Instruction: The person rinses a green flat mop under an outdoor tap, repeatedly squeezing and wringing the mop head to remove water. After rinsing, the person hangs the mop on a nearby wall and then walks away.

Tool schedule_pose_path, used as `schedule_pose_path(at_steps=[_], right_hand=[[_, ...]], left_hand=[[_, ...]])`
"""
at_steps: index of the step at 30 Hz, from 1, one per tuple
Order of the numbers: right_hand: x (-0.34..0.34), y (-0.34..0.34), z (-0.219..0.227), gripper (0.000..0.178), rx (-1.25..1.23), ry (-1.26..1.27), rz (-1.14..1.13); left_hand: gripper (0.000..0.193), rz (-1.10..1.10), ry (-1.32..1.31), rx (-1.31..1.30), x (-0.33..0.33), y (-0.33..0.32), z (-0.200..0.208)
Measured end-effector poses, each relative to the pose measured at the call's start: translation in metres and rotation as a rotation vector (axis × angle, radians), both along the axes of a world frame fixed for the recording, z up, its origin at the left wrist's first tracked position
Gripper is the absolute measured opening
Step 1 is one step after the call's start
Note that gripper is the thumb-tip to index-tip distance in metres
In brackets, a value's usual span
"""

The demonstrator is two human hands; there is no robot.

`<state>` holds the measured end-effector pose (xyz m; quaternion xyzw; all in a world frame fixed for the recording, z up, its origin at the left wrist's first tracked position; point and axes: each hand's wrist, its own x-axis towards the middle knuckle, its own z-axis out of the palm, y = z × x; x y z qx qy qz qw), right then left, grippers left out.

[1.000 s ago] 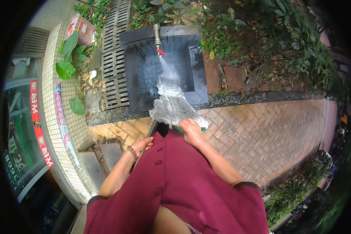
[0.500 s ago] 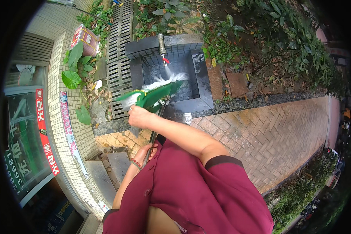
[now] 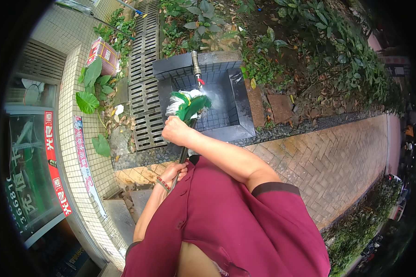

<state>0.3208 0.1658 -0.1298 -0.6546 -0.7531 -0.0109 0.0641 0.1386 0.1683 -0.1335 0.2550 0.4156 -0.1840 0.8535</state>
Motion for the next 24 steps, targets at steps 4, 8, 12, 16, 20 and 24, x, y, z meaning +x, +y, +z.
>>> schedule_pose_path(at_steps=[4,8,12,16,20,24], right_hand=[[-0.014,-0.017,-0.038,0.007,-0.166,0.047,0.01],[-0.027,-0.03,-0.073,0.009,-0.352,0.134,0.018],[-0.021,-0.033,-0.076,0.009,-0.289,0.196,-0.007],[0.016,-0.016,-0.055,0.007,-0.271,0.26,0.017],[0.068,0.016,-0.027,0.014,-0.338,0.28,-0.037],[0.113,0.044,-0.007,0.024,-0.452,0.304,-0.1]], left_hand=[[0.007,-0.034,0.113,-0.059,0.021,0.012,-0.028],[0.008,-0.104,0.156,0.002,0.028,0.013,-0.055],[0.008,-0.108,0.145,-0.01,0.027,0.014,-0.062],[0.008,-0.081,0.163,0.006,0.039,0.022,-0.059],[0.01,-0.062,0.161,0.052,0.056,0.027,-0.053],[0.007,-0.024,0.133,0.062,0.068,0.026,-0.047]])
